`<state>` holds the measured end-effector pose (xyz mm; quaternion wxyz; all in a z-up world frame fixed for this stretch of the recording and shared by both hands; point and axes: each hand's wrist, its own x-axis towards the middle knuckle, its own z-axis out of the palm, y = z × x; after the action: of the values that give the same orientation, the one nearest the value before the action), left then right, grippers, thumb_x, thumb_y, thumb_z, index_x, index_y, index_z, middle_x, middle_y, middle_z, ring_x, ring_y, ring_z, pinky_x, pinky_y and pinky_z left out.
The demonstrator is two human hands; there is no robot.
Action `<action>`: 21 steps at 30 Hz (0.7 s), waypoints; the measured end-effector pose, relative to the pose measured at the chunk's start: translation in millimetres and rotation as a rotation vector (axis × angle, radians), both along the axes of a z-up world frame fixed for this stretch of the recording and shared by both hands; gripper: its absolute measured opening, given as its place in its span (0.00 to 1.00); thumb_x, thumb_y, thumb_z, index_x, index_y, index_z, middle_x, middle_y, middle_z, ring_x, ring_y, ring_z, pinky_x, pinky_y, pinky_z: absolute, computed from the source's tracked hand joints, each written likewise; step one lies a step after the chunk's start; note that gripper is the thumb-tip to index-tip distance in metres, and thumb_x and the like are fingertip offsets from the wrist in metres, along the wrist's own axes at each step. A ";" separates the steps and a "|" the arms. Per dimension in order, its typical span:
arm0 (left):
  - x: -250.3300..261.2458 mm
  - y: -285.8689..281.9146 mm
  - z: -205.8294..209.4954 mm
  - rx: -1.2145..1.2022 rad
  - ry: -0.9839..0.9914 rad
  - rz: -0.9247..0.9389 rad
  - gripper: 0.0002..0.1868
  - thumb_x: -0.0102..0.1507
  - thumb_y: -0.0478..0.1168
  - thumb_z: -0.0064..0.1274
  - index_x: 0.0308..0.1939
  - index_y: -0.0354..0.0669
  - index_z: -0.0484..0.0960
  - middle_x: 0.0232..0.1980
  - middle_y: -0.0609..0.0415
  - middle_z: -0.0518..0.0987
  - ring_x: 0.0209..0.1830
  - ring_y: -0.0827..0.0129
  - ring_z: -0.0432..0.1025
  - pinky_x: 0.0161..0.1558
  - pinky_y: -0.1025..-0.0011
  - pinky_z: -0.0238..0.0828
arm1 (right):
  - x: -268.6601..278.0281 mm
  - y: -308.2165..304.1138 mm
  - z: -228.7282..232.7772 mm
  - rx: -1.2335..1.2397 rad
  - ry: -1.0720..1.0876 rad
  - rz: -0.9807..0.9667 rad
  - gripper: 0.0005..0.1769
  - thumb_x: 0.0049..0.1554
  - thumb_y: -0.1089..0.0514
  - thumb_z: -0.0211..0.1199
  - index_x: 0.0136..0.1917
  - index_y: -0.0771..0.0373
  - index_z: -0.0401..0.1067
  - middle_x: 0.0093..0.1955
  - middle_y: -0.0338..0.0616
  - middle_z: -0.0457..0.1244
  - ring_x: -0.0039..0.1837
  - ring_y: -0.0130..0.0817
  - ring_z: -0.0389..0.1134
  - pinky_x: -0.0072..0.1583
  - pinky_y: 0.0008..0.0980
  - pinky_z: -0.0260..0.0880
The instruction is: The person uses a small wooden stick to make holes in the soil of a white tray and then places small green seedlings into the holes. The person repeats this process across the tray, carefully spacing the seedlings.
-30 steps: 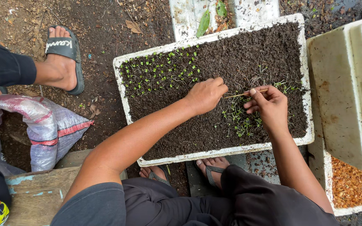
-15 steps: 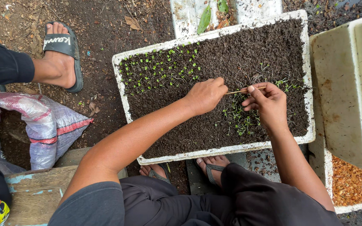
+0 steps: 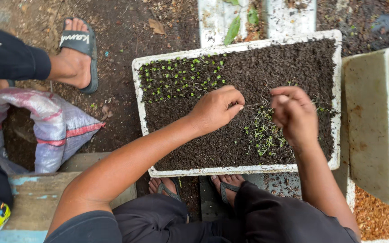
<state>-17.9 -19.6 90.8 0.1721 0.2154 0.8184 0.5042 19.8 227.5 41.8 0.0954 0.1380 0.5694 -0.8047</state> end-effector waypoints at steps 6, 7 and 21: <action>35.7 -22.3 8.8 -0.119 -0.009 0.078 0.03 0.65 0.32 0.53 0.40 0.44 0.80 0.38 0.52 0.77 0.39 0.56 0.78 0.41 0.61 0.75 | 5.1 -68.1 22.5 0.104 0.095 0.407 0.17 0.53 0.69 0.67 0.57 0.71 0.73 0.41 0.51 0.70 0.24 0.13 0.56 0.25 0.16 0.57; 40.9 -27.1 11.4 -0.128 -0.007 0.096 0.03 0.65 0.32 0.53 0.40 0.44 0.80 0.38 0.52 0.77 0.39 0.56 0.78 0.41 0.61 0.75 | 4.5 -71.2 19.2 0.095 0.101 0.424 0.17 0.53 0.69 0.67 0.57 0.71 0.73 0.41 0.51 0.70 0.24 0.13 0.56 0.25 0.16 0.57; 79.7 -93.7 73.5 -0.235 -0.160 0.352 0.07 0.64 0.29 0.52 0.43 0.38 0.83 0.41 0.46 0.80 0.42 0.56 0.78 0.45 0.65 0.74 | -8.6 -90.5 72.1 0.419 0.250 0.787 0.09 0.55 0.64 0.69 0.50 0.68 0.79 0.53 0.59 0.70 0.57 0.52 0.72 0.55 0.43 0.73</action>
<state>61.8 -113.3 164.3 0.1695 0.0070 0.8802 0.4431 11.2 137.0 113.9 0.2941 -0.1704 0.7360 -0.5855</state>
